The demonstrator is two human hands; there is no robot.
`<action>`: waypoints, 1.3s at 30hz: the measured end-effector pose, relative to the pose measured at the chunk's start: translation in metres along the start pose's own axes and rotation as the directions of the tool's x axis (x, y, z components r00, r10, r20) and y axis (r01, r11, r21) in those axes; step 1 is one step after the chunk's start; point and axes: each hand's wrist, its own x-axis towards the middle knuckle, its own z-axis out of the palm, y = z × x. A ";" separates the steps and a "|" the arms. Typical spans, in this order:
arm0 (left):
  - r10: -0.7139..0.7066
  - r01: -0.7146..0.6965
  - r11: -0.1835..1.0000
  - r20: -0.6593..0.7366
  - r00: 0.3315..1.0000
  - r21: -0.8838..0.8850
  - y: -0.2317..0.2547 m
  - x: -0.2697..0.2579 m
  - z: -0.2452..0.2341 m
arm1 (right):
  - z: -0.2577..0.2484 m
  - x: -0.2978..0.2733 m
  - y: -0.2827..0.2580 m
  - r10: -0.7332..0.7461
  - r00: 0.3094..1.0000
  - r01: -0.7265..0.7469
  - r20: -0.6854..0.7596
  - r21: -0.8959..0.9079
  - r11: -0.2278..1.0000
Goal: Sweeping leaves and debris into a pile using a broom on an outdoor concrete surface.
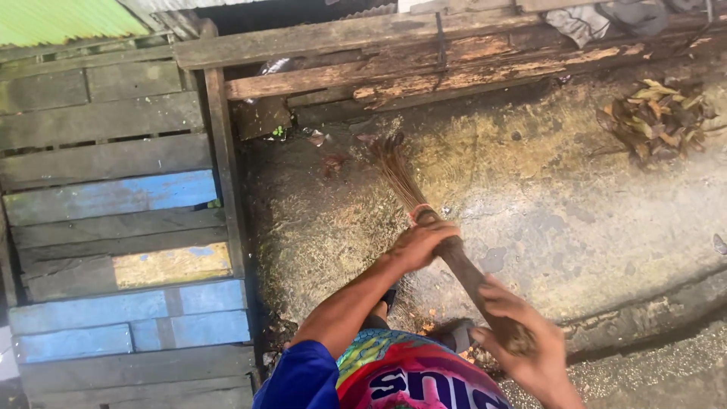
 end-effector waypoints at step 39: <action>-0.169 0.139 0.968 0.135 0.976 0.207 0.024 -0.012 -0.030 | -0.005 -0.016 0.013 -0.014 1.000 0.018 -0.022 0.188 0.982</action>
